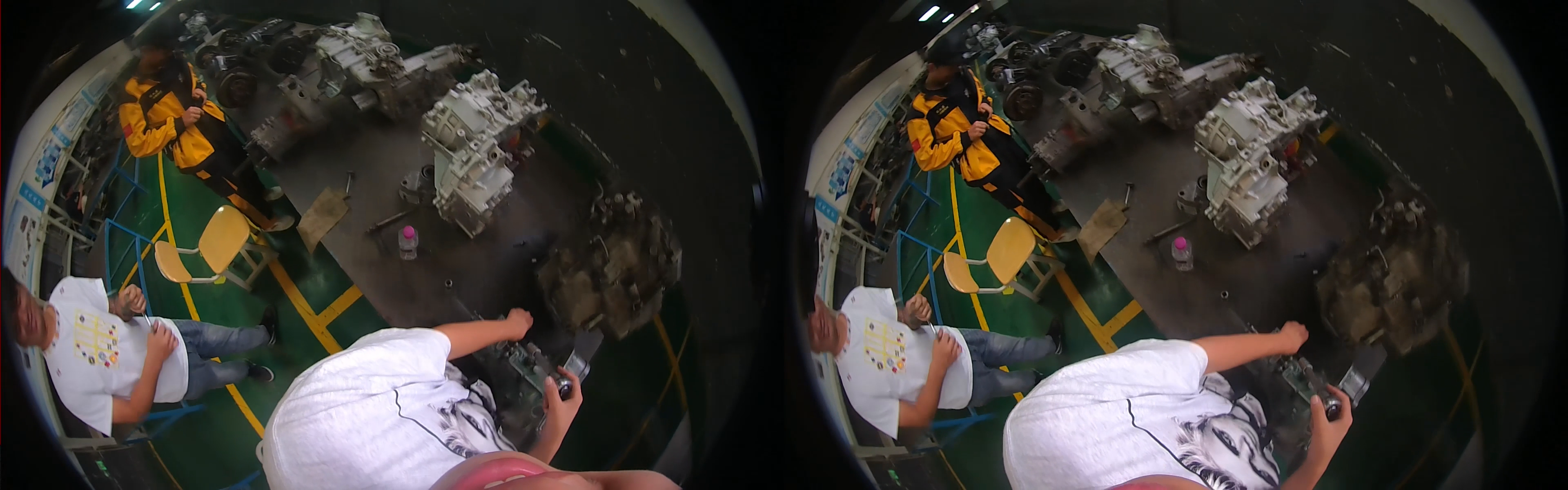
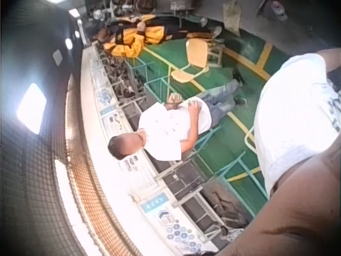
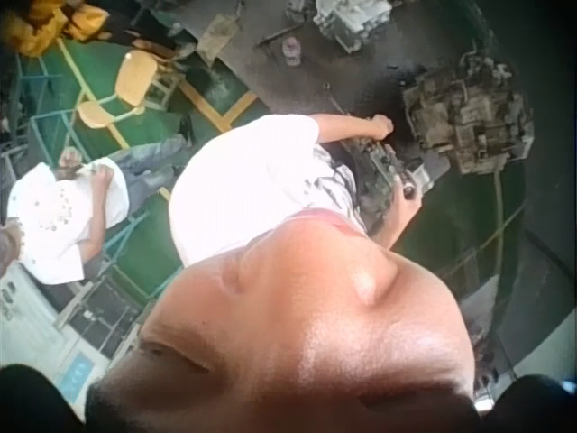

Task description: The person uses a ratchet to work on a large mechanical engine component on a workbench, while others nearby observe and gesture with tools.

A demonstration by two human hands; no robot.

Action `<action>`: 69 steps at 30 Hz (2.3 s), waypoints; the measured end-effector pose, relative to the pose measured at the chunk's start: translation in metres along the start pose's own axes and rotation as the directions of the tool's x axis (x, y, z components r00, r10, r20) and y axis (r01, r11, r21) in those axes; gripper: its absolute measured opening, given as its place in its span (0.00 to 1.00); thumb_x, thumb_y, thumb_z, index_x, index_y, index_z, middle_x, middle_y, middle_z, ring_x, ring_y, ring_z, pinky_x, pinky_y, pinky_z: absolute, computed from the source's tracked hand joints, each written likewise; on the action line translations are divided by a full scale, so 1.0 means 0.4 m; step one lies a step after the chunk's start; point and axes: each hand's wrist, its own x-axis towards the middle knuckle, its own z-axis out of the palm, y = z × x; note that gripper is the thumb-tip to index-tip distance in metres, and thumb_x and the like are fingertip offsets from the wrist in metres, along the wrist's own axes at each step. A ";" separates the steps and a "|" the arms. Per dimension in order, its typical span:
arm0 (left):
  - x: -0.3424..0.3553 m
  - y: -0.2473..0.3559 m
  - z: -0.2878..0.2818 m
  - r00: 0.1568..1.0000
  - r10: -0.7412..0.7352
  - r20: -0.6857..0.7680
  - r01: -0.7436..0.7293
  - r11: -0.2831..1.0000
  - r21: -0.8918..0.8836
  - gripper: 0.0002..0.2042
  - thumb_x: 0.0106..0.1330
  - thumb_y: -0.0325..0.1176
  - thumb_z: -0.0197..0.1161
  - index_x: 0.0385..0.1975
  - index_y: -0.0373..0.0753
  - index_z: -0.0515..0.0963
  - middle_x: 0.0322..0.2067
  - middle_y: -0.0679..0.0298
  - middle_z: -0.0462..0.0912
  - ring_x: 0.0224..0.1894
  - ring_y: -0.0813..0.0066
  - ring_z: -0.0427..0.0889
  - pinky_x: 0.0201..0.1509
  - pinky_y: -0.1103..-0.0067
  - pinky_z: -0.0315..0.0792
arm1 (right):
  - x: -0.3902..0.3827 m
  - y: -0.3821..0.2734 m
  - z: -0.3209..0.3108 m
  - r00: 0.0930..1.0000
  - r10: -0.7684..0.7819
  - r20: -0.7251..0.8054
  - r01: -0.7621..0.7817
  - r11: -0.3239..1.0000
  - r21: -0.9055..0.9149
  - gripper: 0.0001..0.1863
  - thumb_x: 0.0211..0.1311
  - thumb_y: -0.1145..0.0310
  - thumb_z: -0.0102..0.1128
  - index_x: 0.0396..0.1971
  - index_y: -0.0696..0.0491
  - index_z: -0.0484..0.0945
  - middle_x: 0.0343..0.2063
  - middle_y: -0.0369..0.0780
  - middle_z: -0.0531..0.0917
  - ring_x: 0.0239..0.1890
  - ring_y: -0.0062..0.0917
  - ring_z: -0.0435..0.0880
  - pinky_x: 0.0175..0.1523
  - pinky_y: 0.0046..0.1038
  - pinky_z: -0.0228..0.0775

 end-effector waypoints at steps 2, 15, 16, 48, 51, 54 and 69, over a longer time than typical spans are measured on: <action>0.015 -0.005 -0.005 0.989 0.105 0.109 -0.106 0.994 0.007 0.13 0.43 0.28 0.65 0.32 0.41 0.81 0.37 0.60 0.82 0.42 0.65 0.81 0.39 0.72 0.76 | -0.003 0.010 -0.004 1.000 0.019 -0.006 -0.019 1.000 0.018 0.16 0.49 0.75 0.63 0.40 0.59 0.73 0.14 0.29 0.68 0.13 0.09 0.61 0.18 0.13 0.48; -0.035 -0.059 -0.085 0.917 0.393 -0.060 -0.392 0.919 0.028 0.06 0.43 0.31 0.59 0.22 0.44 0.81 0.27 0.60 0.82 0.33 0.61 0.81 0.34 0.67 0.76 | 0.025 0.058 -0.007 0.993 0.062 0.100 -0.072 0.992 0.102 0.19 0.52 0.73 0.63 0.45 0.56 0.72 0.17 0.29 0.67 0.14 0.09 0.62 0.17 0.15 0.49; -0.053 -0.075 -0.094 0.939 0.331 -0.091 -0.333 0.943 -0.017 0.06 0.45 0.33 0.59 0.22 0.43 0.81 0.27 0.59 0.81 0.32 0.58 0.81 0.35 0.66 0.75 | 0.033 0.066 -0.007 0.993 0.059 0.098 -0.068 0.994 0.088 0.19 0.52 0.72 0.62 0.45 0.57 0.72 0.17 0.29 0.68 0.15 0.10 0.63 0.18 0.14 0.50; -0.482 0.273 -0.060 0.937 0.172 0.304 0.336 -0.202 -0.920 0.21 0.63 0.46 0.56 0.44 0.33 0.66 0.31 0.59 0.79 0.31 0.72 0.80 0.34 0.77 0.75 | 0.319 0.214 0.138 0.926 0.089 0.367 -0.136 0.985 0.104 0.13 0.55 0.64 0.60 0.33 0.54 0.66 0.16 0.33 0.68 0.12 0.16 0.65 0.15 0.20 0.55; -0.474 0.301 -0.067 0.966 0.075 0.249 0.260 -0.243 -0.935 0.16 0.67 0.41 0.51 0.44 0.34 0.66 0.31 0.59 0.79 0.27 0.71 0.80 0.32 0.77 0.76 | 0.339 0.213 0.139 0.974 -0.009 0.227 0.029 0.996 -0.086 0.18 0.56 0.58 0.59 0.32 0.56 0.66 0.16 0.38 0.72 0.13 0.21 0.70 0.15 0.25 0.60; -0.482 0.316 -0.062 0.978 0.032 0.205 0.206 -0.272 -0.940 0.14 0.67 0.41 0.50 0.42 0.35 0.66 0.28 0.60 0.78 0.24 0.71 0.80 0.29 0.77 0.76 | 0.350 0.212 0.146 0.967 -0.001 0.254 0.067 0.966 -0.251 0.22 0.54 0.54 0.59 0.33 0.59 0.67 0.19 0.45 0.76 0.18 0.28 0.77 0.23 0.29 0.68; -0.572 0.272 0.025 0.974 -0.195 0.116 0.092 -0.129 -0.987 0.15 0.66 0.45 0.51 0.37 0.39 0.63 0.18 0.64 0.71 0.16 0.79 0.72 0.19 0.82 0.69 | 0.350 0.355 0.180 0.937 -0.213 0.277 0.155 0.964 0.217 0.23 0.54 0.50 0.58 0.34 0.57 0.76 0.28 0.36 0.77 0.32 0.19 0.71 0.42 0.22 0.62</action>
